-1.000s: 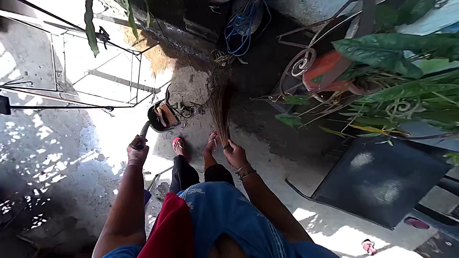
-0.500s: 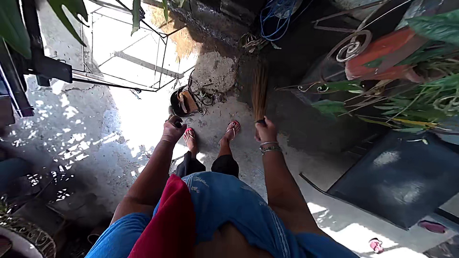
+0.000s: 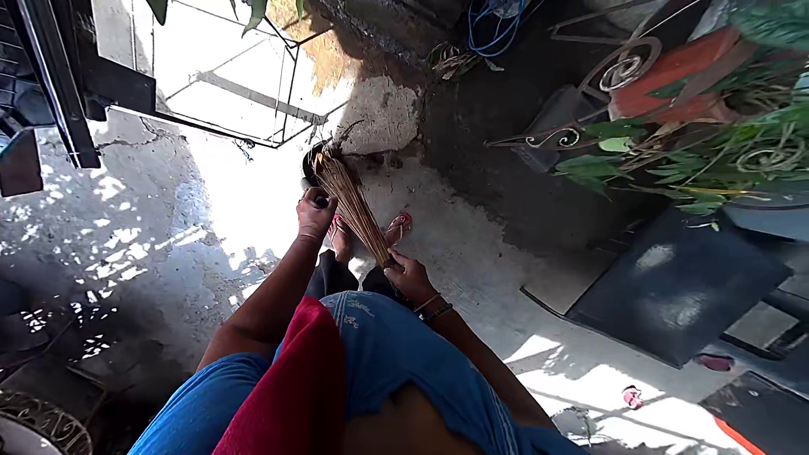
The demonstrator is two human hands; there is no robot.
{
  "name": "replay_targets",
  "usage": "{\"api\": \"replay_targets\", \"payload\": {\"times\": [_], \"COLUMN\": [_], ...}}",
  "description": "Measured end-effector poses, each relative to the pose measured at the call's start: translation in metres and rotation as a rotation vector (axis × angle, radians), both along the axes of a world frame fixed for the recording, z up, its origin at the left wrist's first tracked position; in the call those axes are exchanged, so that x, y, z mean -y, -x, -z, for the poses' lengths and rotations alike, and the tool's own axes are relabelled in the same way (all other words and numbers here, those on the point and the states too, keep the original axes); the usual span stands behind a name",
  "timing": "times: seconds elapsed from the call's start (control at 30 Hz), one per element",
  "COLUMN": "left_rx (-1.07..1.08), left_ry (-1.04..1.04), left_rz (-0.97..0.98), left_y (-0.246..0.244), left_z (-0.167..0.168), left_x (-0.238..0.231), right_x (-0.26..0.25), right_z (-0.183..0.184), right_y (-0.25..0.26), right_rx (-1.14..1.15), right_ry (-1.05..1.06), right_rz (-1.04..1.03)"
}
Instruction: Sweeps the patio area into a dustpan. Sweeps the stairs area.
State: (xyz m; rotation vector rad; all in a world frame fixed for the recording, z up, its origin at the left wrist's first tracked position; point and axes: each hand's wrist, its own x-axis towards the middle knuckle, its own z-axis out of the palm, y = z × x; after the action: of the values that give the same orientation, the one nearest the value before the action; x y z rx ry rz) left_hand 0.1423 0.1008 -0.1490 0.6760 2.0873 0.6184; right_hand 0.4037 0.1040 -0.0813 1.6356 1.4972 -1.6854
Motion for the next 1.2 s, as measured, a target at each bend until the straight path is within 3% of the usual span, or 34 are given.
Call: {"api": "replay_targets", "payload": {"times": [0.17,0.4,0.53,0.63,0.73,0.8,0.93,1.1,1.2], "left_rx": [0.031,0.082,0.119,0.162,0.222,0.209,0.162,0.221,0.274], "left_ry": [0.017,-0.009,-0.009,0.027,0.106,0.134,0.088,-0.091,-0.201], "left_rz": [-0.120,-0.234,-0.163,-0.074,-0.007,0.007,-0.062,-0.318,-0.449], "left_y": [0.018,0.020,0.012,0.009,0.011,0.008,0.011,0.018,0.011], "left_z": [0.005,0.009,0.013,0.012,0.012,0.010,0.006,0.008,-0.010], "left_x": [0.027,0.055,0.057,0.057,0.054,0.051,0.055,0.089,0.115], "right_x": [-0.016,-0.067,-0.085,-0.058,-0.014,0.008,0.010,-0.008,-0.017], "right_z": [-0.040,-0.072,-0.034,0.015,0.052,0.057,0.025,-0.022,-0.047], "right_y": [-0.028,-0.081,-0.073,-0.038,0.003,0.016,0.020,0.009,0.002], "right_rx": [0.037,0.067,0.109,0.145,0.156,0.124,0.010,0.027,0.052], "right_ry": [-0.030,-0.169,-0.238,-0.214,-0.044,0.031,0.044,-0.028,-0.089], "right_rz": [-0.023,0.215,0.368,0.390,0.228,0.039,-0.173,-0.355,-0.480]}}
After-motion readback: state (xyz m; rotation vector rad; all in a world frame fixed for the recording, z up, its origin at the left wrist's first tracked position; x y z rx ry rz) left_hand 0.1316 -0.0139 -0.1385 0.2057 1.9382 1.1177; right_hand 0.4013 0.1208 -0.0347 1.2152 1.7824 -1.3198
